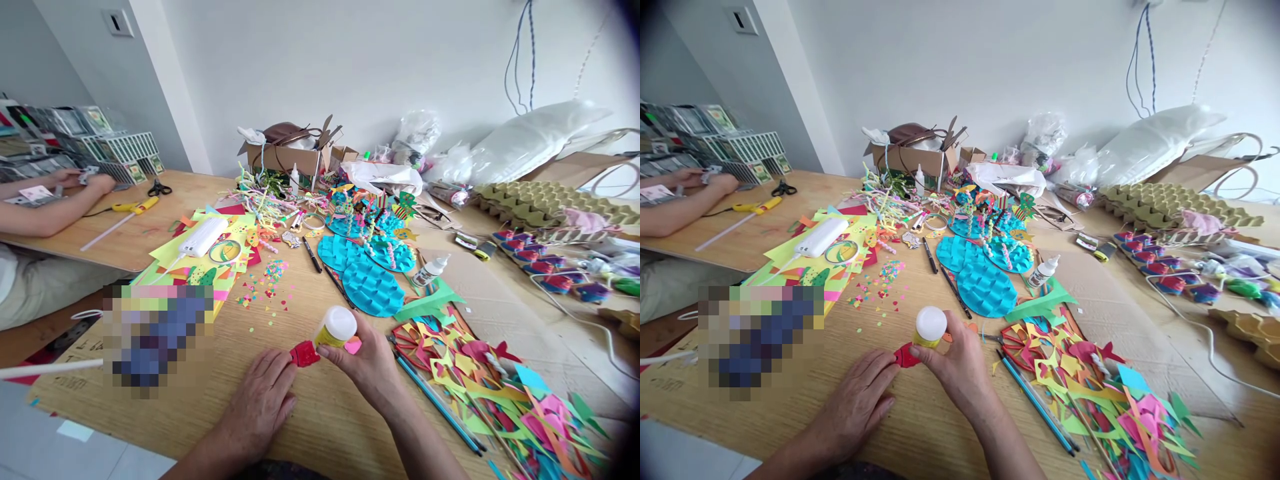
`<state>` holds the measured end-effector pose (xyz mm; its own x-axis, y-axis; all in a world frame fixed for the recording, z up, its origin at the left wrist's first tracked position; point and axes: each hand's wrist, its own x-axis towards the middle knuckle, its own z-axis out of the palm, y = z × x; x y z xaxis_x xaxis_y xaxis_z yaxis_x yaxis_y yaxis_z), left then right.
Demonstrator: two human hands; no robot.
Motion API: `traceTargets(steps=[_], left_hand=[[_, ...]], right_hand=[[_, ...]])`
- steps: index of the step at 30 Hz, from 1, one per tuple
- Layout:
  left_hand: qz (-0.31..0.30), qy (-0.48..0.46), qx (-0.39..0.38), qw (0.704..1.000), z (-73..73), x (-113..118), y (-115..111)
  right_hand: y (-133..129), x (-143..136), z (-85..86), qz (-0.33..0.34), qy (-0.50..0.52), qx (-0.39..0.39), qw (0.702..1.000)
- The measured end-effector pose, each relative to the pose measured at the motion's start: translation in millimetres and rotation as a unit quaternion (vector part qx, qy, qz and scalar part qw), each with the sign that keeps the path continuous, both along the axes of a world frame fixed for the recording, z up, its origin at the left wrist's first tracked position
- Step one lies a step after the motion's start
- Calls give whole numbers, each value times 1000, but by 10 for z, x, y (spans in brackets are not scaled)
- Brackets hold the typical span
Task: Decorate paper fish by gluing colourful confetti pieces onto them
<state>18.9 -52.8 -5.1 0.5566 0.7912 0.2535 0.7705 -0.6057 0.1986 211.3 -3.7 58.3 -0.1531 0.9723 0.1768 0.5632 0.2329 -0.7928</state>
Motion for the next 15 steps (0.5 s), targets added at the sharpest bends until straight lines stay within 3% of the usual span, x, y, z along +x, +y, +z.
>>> traceTargets(steps=[15], left_hand=[[2, 0, 3, 1000, 2, -9, 2]], right_hand=[[6, 2, -19, -7, 2, -3, 1000]])
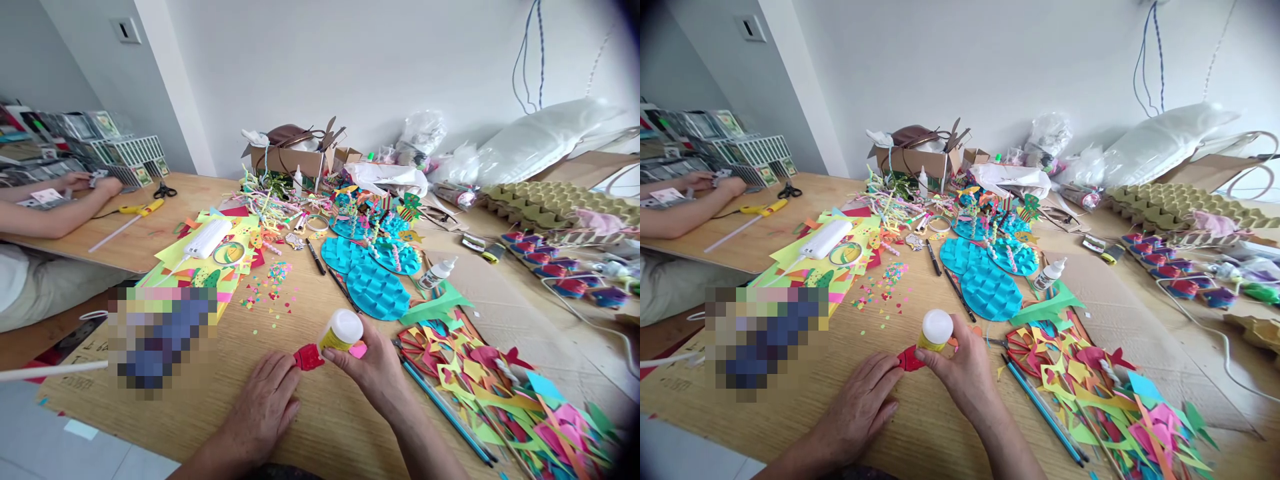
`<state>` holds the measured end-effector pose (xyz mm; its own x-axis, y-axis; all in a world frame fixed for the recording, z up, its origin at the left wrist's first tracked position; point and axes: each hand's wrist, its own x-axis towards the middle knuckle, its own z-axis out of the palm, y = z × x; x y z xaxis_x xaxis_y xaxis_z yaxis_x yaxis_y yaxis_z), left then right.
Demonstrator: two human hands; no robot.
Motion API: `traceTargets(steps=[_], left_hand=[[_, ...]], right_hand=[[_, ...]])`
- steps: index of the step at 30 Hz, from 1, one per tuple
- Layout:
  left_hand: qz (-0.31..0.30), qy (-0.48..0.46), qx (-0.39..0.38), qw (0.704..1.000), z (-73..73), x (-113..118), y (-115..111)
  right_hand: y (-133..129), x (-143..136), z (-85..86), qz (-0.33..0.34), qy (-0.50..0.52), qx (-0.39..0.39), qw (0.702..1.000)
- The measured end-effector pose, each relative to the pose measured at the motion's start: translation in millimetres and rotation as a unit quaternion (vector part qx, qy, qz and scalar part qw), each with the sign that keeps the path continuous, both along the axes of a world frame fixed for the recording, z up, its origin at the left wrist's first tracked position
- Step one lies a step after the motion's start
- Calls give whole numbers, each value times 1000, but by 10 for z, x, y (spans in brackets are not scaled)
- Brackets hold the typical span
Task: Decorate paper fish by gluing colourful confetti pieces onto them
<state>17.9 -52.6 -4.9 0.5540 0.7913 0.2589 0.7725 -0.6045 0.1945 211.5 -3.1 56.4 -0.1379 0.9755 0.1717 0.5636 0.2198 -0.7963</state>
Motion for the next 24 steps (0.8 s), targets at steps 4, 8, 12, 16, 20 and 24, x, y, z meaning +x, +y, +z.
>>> traceTargets(steps=[4, 8, 12, 16, 20, 24], left_hand=[[-1, -5, 25, 1000, -21, -7, -4], [4, -9, 44, 999, -55, -21, 2], [-5, -8, 71, 997, -81, -38, 16], [-13, -2, 77, 997, -91, -50, 21], [-13, -5, 75, 997, -98, -52, 21], [-17, -10, 78, 997, -101, -50, 25]], right_hand=[[-6, 14, -9, -9, 1, 4, 1000], [-9, 32, 15, -14, 24, 6, 1000], [-16, 35, 31, -21, 37, -7, 999], [-38, 6, 22, -2, 55, -16, 998], [-57, -11, 4, -4, 43, -9, 999], [-69, -36, -9, -2, 27, -7, 1000]])
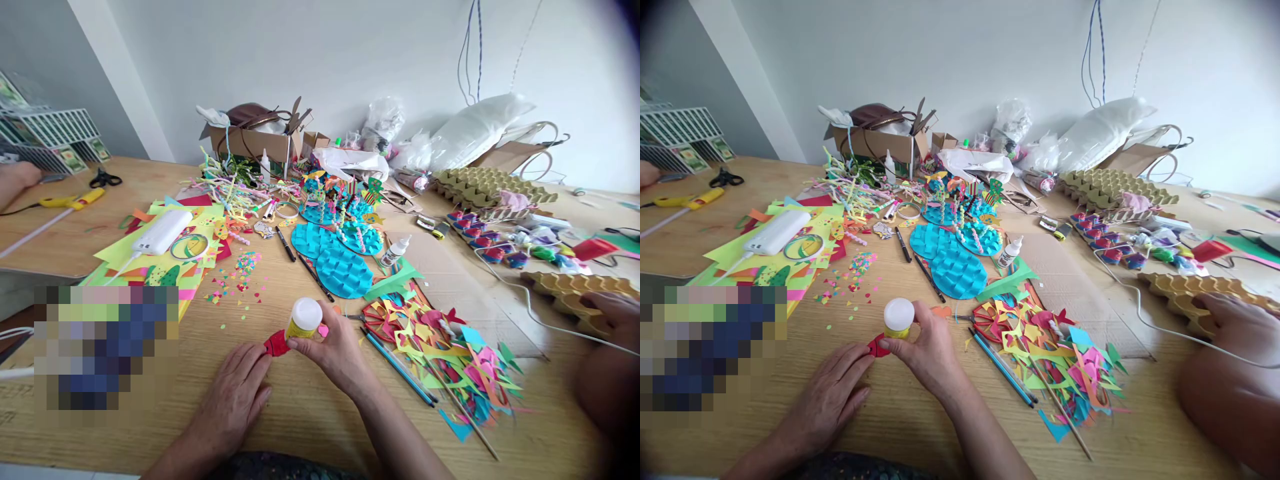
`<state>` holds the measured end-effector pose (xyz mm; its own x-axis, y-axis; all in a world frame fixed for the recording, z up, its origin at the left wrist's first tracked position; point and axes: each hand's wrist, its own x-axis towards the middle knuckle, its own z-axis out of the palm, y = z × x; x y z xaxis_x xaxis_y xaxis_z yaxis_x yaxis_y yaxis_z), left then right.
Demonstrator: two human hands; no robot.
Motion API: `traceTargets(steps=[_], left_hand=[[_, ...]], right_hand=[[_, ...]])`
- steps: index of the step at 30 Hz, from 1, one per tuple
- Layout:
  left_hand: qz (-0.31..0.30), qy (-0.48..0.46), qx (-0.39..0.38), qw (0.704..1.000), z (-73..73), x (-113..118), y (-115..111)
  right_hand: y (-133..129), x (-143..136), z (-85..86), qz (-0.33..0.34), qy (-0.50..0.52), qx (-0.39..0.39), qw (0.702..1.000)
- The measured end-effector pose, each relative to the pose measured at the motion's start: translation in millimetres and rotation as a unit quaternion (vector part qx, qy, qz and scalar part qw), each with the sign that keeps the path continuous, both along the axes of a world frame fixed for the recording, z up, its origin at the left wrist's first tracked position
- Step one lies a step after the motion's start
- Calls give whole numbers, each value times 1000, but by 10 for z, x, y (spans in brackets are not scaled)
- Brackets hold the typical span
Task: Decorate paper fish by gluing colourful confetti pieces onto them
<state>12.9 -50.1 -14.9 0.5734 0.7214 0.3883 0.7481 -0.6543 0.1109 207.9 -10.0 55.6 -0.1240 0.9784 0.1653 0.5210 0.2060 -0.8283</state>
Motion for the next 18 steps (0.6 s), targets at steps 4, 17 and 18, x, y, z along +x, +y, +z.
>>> traceTargets(steps=[4, 17, 18], left_hand=[[-7, 2, 2, 1000, -6, 1, 3], [-1, 7, 7, 1000, -10, 6, 4], [0, 7, 7, 1000, -6, 8, 6]], right_hand=[[26, -70, -11, 7, -4, -18, 1000], [80, -201, -46, 44, -32, 12, 998], [66, -190, -41, 48, -31, 11, 998]])
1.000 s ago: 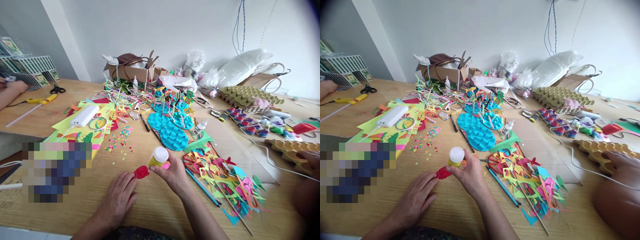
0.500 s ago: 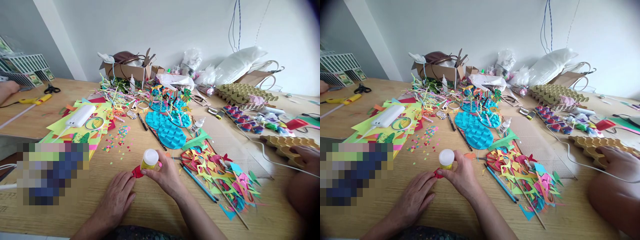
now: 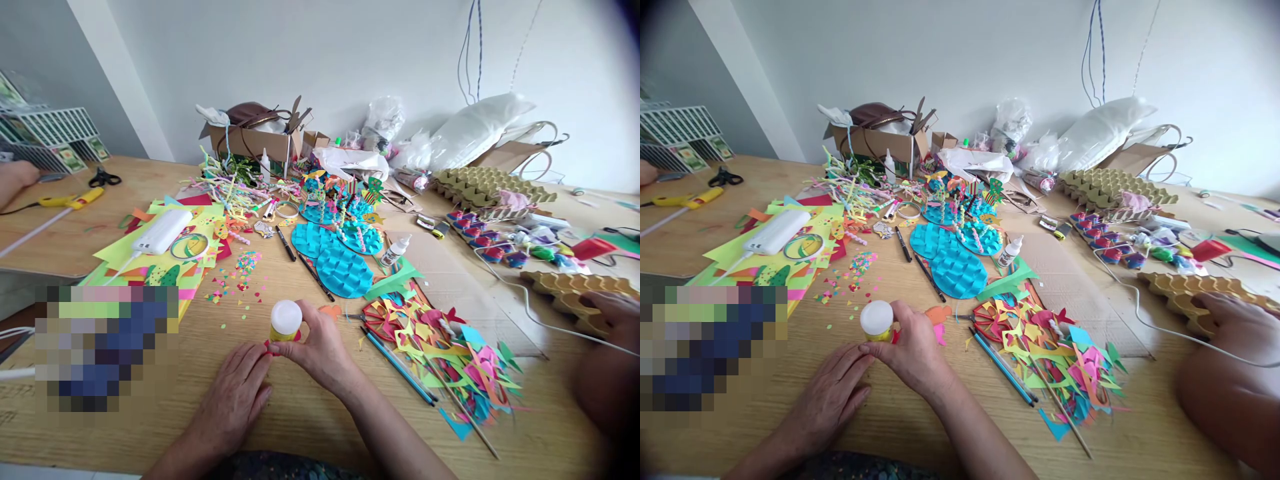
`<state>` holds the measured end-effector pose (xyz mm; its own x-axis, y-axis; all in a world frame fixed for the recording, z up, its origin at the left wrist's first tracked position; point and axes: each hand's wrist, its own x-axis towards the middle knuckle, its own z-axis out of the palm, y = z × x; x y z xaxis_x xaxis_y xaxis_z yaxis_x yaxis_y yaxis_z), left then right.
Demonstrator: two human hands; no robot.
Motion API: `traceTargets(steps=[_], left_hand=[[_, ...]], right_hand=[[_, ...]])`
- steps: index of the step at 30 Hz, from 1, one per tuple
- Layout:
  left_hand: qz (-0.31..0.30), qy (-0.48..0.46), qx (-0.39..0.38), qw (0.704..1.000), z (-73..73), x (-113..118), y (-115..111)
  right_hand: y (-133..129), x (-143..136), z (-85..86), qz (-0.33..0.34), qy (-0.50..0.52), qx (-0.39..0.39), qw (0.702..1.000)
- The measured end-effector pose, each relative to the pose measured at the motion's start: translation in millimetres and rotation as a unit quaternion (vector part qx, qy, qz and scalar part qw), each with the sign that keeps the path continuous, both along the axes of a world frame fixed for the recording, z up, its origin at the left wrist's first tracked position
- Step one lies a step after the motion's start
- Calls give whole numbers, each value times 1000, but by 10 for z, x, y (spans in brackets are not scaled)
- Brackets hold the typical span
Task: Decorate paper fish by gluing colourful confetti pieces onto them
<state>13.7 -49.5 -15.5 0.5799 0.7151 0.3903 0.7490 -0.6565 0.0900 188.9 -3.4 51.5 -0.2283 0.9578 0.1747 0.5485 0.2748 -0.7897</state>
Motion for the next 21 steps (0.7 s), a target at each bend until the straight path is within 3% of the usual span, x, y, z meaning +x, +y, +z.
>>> traceTargets(steps=[8, 17, 21], left_hand=[[0, -11, -10, 1000, 18, 3, -3], [5, -4, -6, 1000, 17, 19, 1], [-2, -5, -8, 1000, 29, 13, -3]], right_hand=[[21, 36, -29, -20, 12, -12, 1000], [-88, 4, 25, 18, 0, -16, 1000], [-65, 74, 28, -9, 0, -22, 1000]])
